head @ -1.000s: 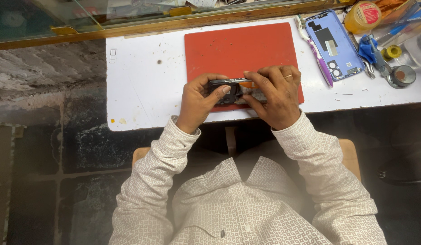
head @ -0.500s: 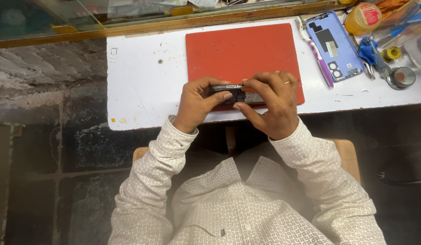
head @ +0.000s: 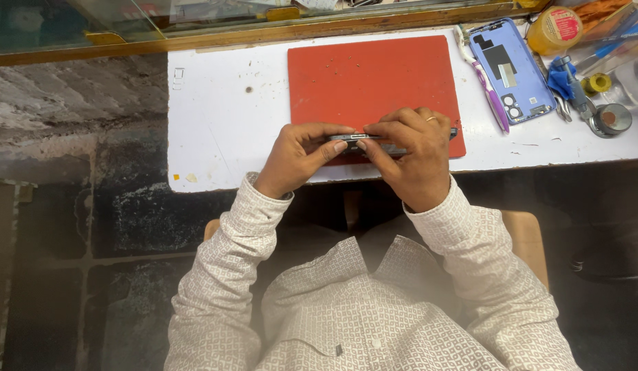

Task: The person works on a disassembled smartphone on a red mat, using a screwdriver to unscrew and remove components from the phone body. They then lift the blue back cover, work on it with the screwdriver, and finally scrub the inside of the cover with a toothbrush.

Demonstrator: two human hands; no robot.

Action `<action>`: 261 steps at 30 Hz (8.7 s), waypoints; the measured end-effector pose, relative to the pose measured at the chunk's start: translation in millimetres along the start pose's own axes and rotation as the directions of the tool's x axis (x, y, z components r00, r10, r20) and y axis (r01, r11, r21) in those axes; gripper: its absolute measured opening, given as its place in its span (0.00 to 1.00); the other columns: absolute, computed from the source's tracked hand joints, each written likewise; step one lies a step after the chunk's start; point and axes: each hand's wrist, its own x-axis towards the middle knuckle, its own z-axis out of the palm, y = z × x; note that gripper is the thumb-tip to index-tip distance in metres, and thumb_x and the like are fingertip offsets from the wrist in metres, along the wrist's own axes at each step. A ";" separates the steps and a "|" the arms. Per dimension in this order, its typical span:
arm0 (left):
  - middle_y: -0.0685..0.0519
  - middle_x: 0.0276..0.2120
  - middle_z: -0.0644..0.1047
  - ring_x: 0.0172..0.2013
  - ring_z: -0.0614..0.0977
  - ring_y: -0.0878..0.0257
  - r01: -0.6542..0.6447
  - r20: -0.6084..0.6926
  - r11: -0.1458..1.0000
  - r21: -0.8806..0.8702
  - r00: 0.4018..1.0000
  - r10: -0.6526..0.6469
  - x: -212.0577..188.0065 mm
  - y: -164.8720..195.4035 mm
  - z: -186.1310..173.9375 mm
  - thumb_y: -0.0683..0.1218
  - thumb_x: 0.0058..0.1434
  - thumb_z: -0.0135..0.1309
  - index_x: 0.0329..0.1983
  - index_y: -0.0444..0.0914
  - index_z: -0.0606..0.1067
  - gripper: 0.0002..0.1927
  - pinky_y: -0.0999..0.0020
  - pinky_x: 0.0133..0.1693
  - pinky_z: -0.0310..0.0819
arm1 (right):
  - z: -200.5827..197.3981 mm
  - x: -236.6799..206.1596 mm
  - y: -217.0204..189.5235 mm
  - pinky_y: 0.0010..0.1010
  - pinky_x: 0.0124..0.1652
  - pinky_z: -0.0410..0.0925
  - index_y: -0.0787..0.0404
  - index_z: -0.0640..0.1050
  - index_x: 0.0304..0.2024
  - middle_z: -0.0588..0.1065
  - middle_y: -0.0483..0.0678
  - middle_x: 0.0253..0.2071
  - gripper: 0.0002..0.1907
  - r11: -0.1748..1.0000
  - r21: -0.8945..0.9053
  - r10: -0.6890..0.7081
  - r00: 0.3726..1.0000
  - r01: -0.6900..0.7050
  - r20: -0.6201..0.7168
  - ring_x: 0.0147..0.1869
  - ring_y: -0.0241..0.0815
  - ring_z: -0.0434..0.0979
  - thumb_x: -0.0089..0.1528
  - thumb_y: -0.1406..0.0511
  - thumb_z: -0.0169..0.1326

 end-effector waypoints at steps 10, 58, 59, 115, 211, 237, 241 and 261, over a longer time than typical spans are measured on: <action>0.50 0.41 0.85 0.41 0.86 0.66 -0.027 0.001 0.977 0.214 1.000 0.028 -8.0 11.6 -5.7 0.39 0.68 0.55 0.51 0.34 0.81 0.10 0.73 0.45 0.82 | 13.3 0.8 -5.6 0.39 0.51 0.56 0.55 0.83 0.36 0.78 0.39 0.37 0.08 0.999 -0.003 0.046 0.998 -0.046 0.047 0.41 0.40 0.72 0.59 0.61 0.68; 0.50 0.43 0.83 0.44 0.83 0.67 -0.039 -0.121 0.999 -0.018 0.992 0.036 5.6 -23.3 -8.7 0.38 0.70 0.53 0.52 0.30 0.75 0.09 0.72 0.49 0.80 | 38.0 21.1 8.9 0.42 0.53 0.55 0.58 0.82 0.38 0.75 0.42 0.37 0.04 0.999 -0.037 -0.023 0.999 0.022 -0.031 0.42 0.44 0.73 0.63 0.66 0.64; 0.50 0.42 0.83 0.44 0.83 0.67 -0.033 -0.138 0.999 -0.012 0.990 0.030 6.7 -28.9 -6.4 0.37 0.70 0.53 0.51 0.30 0.75 0.08 0.72 0.49 0.80 | 38.0 20.8 14.4 0.42 0.53 0.56 0.58 0.82 0.38 0.75 0.42 0.36 0.04 1.000 -0.028 -0.012 1.000 0.011 -0.018 0.42 0.44 0.73 0.63 0.65 0.64; 0.42 0.64 0.72 0.63 0.73 0.45 -0.099 -0.171 0.668 0.738 0.930 0.326 -0.6 45.8 -76.8 0.48 0.55 0.71 0.65 0.35 0.70 0.36 0.51 0.63 0.68 | 67.4 100.7 -19.9 0.41 0.47 0.61 0.61 0.81 0.49 0.79 0.49 0.39 0.16 0.994 0.080 -0.080 0.987 0.069 0.141 0.45 0.50 0.75 0.60 0.65 0.66; 0.53 0.38 0.82 0.38 0.81 0.71 -0.067 -0.351 0.998 0.001 0.934 0.063 -18.8 24.0 -42.7 0.42 0.68 0.59 0.51 0.34 0.79 0.11 0.76 0.42 0.78 | 30.4 33.1 18.2 0.37 0.56 0.78 0.72 0.76 0.51 0.80 0.55 0.47 0.12 0.359 0.860 0.301 0.917 -0.362 0.260 0.52 0.48 0.84 0.65 0.77 0.57; 0.56 0.32 0.81 0.32 0.80 0.71 -0.085 -0.283 0.991 0.101 0.953 0.111 -10.5 20.2 -33.2 0.44 0.68 0.59 0.40 0.36 0.78 0.06 0.76 0.38 0.79 | 12.7 24.2 3.0 0.35 0.60 0.78 0.70 0.78 0.47 0.77 0.55 0.51 0.09 0.672 0.705 0.123 0.973 -0.226 0.196 0.58 0.44 0.80 0.64 0.76 0.61; 0.56 0.32 0.81 0.32 0.80 0.71 -0.094 -0.271 0.990 0.103 0.955 0.119 -11.8 20.3 -34.3 0.44 0.69 0.59 0.40 0.36 0.78 0.06 0.76 0.37 0.79 | 3.7 26.6 -0.3 0.35 0.58 0.79 0.69 0.78 0.47 0.77 0.54 0.50 0.09 0.710 0.673 0.103 0.976 -0.207 0.191 0.57 0.44 0.81 0.64 0.75 0.61; 0.54 0.36 0.81 0.36 0.82 0.69 -0.125 -0.162 0.987 0.100 0.977 0.140 -14.8 30.1 -29.9 0.39 0.66 0.61 0.40 0.36 0.78 0.03 0.74 0.40 0.81 | -25.6 29.6 -10.6 0.33 0.59 0.77 0.69 0.78 0.47 0.78 0.56 0.50 0.10 0.803 0.577 0.001 0.968 -0.152 0.252 0.59 0.45 0.81 0.63 0.76 0.61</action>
